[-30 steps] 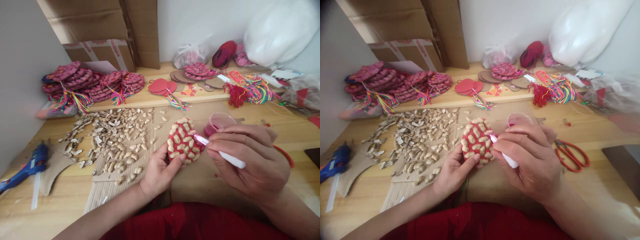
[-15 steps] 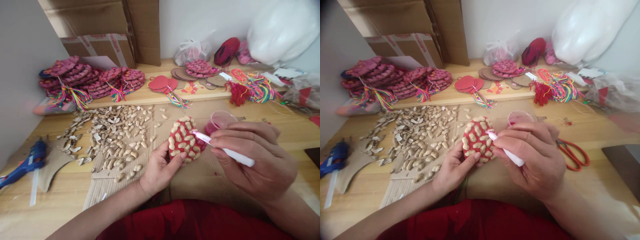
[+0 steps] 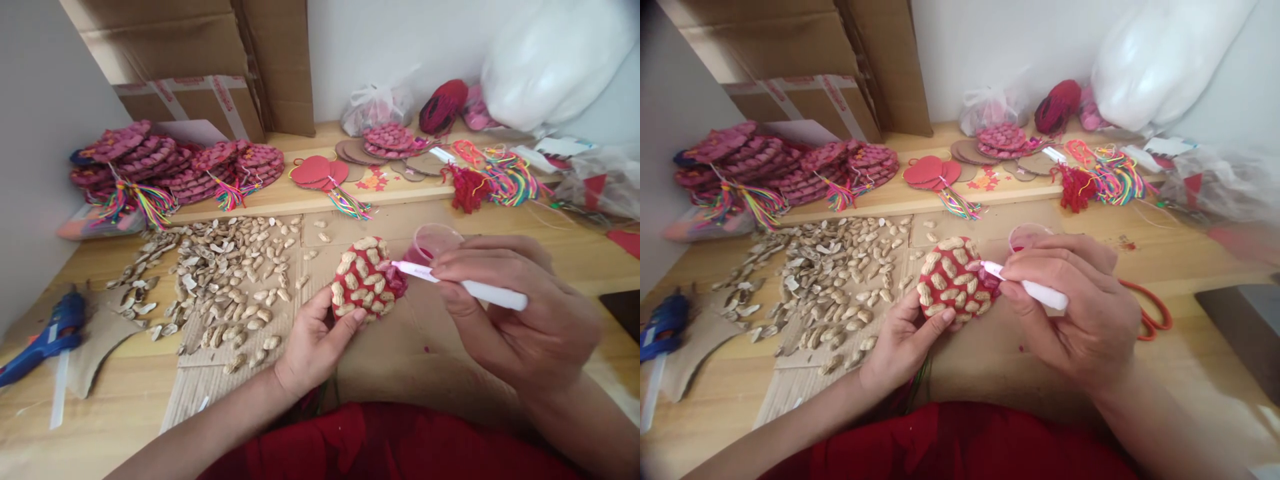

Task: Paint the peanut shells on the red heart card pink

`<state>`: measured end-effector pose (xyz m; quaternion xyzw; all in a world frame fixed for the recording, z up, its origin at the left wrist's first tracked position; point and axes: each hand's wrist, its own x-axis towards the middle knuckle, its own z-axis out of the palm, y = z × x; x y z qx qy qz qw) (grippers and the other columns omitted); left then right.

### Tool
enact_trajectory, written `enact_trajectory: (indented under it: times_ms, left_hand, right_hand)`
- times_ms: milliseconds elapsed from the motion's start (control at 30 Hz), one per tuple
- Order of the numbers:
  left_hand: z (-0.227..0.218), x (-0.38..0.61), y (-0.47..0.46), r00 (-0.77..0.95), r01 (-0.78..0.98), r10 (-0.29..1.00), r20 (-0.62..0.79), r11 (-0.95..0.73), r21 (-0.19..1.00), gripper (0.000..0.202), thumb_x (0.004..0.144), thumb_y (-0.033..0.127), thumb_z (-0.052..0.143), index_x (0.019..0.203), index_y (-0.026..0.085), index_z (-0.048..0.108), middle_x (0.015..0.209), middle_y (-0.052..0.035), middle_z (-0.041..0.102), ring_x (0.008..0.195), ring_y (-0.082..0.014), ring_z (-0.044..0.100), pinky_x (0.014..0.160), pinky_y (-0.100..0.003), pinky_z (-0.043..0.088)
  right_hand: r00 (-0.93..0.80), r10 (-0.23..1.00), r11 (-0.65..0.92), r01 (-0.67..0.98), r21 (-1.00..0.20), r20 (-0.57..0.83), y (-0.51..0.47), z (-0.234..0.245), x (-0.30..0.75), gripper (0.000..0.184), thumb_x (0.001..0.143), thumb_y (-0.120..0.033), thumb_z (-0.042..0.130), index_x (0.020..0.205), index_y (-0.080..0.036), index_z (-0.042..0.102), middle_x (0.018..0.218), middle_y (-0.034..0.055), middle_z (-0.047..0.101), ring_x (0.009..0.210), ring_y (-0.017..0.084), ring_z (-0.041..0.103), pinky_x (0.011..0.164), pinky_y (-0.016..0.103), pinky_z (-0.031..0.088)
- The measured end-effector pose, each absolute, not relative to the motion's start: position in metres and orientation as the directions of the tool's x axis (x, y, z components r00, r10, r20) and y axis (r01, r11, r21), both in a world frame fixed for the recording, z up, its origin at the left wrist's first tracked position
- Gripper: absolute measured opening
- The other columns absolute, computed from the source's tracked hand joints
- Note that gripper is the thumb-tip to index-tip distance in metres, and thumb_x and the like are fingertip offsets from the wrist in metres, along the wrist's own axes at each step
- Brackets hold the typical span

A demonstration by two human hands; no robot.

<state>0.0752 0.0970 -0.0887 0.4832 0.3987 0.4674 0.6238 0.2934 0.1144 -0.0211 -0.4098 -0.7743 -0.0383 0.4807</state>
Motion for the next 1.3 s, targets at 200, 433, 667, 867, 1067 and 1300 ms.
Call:
enact_trajectory:
  times_ms: [200, 433, 667, 867, 1067, 1300]
  left_hand:
    - [-0.0920, 0.0734, 0.0958, 0.254, -0.154, 0.967, -0.009, 0.049, 0.987, 0.021, 0.093, 0.028, 0.070, 0.113, 0.022, 0.070, 0.106, -0.0033, 0.074, 0.093, -0.0161, 0.066, 0.087, -0.026, 0.053]
    - [-0.0916, 0.0738, 0.0949, 0.253, -0.150, 0.967, 0.022, 0.017, 0.989, 0.020, 0.094, 0.027, 0.069, 0.113, 0.022, 0.071, 0.108, -0.0028, 0.074, 0.096, -0.0157, 0.067, 0.088, -0.025, 0.053]
    - [-0.0893, 0.0740, 0.0968, 0.241, -0.138, 0.971, 0.017, 0.017, 0.990, 0.022, 0.093, 0.027, 0.070, 0.113, 0.019, 0.071, 0.109, -0.0052, 0.076, 0.098, -0.0183, 0.069, 0.091, -0.028, 0.055]
    - [-0.0868, 0.0754, 0.0984, 0.224, -0.182, 0.974, 0.028, 0.014, 0.983, 0.021, 0.091, 0.027, 0.071, 0.110, 0.020, 0.070, 0.106, -0.0044, 0.076, 0.092, -0.0169, 0.069, 0.087, -0.028, 0.056]
    - [-0.0869, 0.0749, 0.0986, 0.229, -0.178, 0.973, 0.023, 0.019, 0.984, 0.022, 0.091, 0.028, 0.072, 0.111, 0.019, 0.071, 0.107, -0.0054, 0.076, 0.094, -0.0180, 0.069, 0.088, -0.029, 0.056]
    - [-0.0866, 0.0758, 0.0974, 0.222, -0.280, 0.974, -0.047, 0.109, 0.954, 0.023, 0.089, 0.027, 0.074, 0.111, 0.021, 0.070, 0.104, -0.0029, 0.076, 0.087, -0.0144, 0.070, 0.079, -0.024, 0.058]
  right_hand:
    - [-0.142, 0.632, 0.670, 0.595, -0.445, 0.762, 0.1126, -0.0197, 0.2939, 0.028, 0.079, -0.010, 0.070, 0.101, -0.028, 0.070, 0.087, -0.0002, 0.075, 0.090, 0.025, 0.068, 0.089, 0.048, 0.056]
    - [-0.106, 0.656, 0.636, 0.612, -0.470, 0.748, 0.1134, -0.0198, 0.2964, 0.028, 0.076, -0.007, 0.071, 0.098, -0.024, 0.071, 0.089, 0.0033, 0.074, 0.092, 0.025, 0.069, 0.087, 0.048, 0.056]
    - [-0.121, 0.683, 0.664, 0.512, -0.544, 0.720, 0.1139, -0.0188, 0.2966, 0.028, 0.080, -0.005, 0.067, 0.100, -0.024, 0.070, 0.091, 0.0028, 0.073, 0.093, 0.025, 0.069, 0.091, 0.050, 0.058]
    - [-0.087, 0.675, 0.680, 0.459, -0.571, 0.733, 0.1156, -0.0194, 0.2965, 0.030, 0.080, -0.002, 0.065, 0.101, -0.023, 0.071, 0.093, 0.0039, 0.072, 0.090, 0.023, 0.070, 0.090, 0.050, 0.061]
    - [-0.172, 0.671, 0.713, 0.416, -0.565, 0.721, 0.1149, -0.0206, 0.2933, 0.033, 0.077, 0.000, 0.067, 0.102, -0.022, 0.070, 0.094, 0.0025, 0.074, 0.091, 0.023, 0.072, 0.099, 0.052, 0.059]
    - [-0.062, 0.697, 0.679, 0.379, -0.629, 0.715, 0.1130, -0.0180, 0.2938, 0.031, 0.081, 0.000, 0.062, 0.102, -0.021, 0.070, 0.094, 0.0026, 0.073, 0.092, 0.021, 0.072, 0.100, 0.053, 0.060]
